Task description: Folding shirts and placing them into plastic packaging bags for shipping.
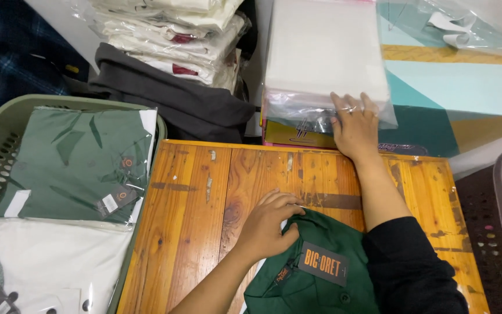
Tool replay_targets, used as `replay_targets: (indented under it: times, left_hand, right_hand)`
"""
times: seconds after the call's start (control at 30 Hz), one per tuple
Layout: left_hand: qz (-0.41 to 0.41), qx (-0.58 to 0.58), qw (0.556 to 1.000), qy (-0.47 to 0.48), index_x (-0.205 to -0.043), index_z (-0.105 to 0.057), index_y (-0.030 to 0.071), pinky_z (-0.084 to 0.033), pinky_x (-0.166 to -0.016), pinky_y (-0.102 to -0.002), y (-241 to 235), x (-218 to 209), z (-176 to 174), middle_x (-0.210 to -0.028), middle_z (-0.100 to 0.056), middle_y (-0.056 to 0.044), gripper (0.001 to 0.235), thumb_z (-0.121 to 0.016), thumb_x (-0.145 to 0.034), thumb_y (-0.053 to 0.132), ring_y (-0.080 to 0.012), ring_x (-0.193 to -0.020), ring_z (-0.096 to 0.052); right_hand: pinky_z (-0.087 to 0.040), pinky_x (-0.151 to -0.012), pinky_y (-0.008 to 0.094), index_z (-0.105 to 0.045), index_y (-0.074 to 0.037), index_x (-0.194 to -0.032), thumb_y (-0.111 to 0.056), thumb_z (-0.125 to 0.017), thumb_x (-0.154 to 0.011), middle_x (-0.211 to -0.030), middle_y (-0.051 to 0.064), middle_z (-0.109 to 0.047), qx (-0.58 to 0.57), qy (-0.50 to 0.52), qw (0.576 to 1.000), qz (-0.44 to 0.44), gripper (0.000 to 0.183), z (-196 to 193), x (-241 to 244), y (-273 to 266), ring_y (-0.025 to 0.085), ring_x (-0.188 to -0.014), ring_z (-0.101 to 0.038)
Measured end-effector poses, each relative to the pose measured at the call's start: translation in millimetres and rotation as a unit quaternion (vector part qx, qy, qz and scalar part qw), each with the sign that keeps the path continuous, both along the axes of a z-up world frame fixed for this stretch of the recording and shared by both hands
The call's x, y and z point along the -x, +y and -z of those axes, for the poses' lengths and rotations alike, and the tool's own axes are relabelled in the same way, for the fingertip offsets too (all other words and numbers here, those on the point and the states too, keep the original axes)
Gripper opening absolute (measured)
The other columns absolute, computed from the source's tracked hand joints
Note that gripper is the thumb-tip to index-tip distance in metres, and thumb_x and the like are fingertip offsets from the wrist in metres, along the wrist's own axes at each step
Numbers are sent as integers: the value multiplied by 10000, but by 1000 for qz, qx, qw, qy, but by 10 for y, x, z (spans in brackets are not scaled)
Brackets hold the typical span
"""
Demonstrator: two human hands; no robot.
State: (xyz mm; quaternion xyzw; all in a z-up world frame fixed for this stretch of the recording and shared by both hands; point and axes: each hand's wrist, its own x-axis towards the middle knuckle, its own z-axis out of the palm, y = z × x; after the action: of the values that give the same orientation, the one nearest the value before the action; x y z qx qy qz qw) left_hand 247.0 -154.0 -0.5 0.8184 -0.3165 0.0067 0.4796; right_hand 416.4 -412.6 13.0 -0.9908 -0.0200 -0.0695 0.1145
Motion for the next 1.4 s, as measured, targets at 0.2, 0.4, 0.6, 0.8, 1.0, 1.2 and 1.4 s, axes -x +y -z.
replay_targets:
  times: [0.2,0.4,0.6,0.8,1.0,1.2,1.4]
  left_hand:
    - [1,9,1000,-10,-1043,-731,65,-317,-1194,-580,-1,1,-7,-1162,-692,-86,261,-588,-837,139,-314,-1143,-623]
    - [-1,-6,1000,2,-1066,-746,79,-280,-1224,-566,-1,-2,33,-1204,-700,-81,280,-586,-855,173,-307,-1215,-611]
    - [2,-2,1000,0,-1079,-743,71,-287,-1216,-570,7,2,34,-1228,-698,-92,285,-589,-860,168,-328,-1239,-600]
    - [5,-17,1000,12,-1098,-746,74,-254,-1227,-570,14,-3,22,-1256,-693,-85,302,-575,-880,197,-314,-1275,-580]
    - [5,-9,1000,11,-1087,-747,74,-276,-1226,-548,15,-3,27,-1247,-695,-87,295,-578,-877,194,-310,-1265,-589]
    - [22,-21,1000,9,-1105,-747,83,-268,-1217,-560,36,-63,58,-1260,-689,-83,294,-605,-873,195,-306,-1257,-585]
    - [6,38,999,-37,-1120,-734,98,-364,-1164,-536,40,-75,216,-1124,-730,-128,307,-677,-827,171,-343,-1209,-648]
  right_hand:
    - [-394,-1007,583,-420,-172,-1589,-287,-507,-1015,-1318,295,-419,8,-33,999,-5,591,352,-153,-208,477,-1200,-377]
    - [-173,-1193,719,-528,-242,-1482,-267,-403,-1037,-1716,92,-204,40,29,998,-29,463,152,-96,-93,420,-1564,44]
    - [-241,-1244,588,-616,74,-1385,-138,-479,-1039,-1512,135,-569,28,-105,992,-70,428,338,-144,-201,405,-1491,-348]
    - [-577,-986,470,-815,-53,-1019,27,-678,-890,-1128,62,-782,77,-303,945,-98,205,433,-155,-284,335,-1045,-705]
    - [-260,-429,290,-813,-257,-1264,4,-755,-951,-619,-52,-590,118,-389,911,-61,411,624,-216,-394,136,-506,-428]
    - [-566,-565,359,-842,-158,-1024,-81,-748,-886,-1002,48,-798,87,-350,928,-97,185,490,-133,-308,243,-939,-753]
    - [-583,-750,336,-792,-133,-949,-178,-726,-858,-861,74,-732,148,-329,908,-211,122,319,192,-76,254,-869,-728]
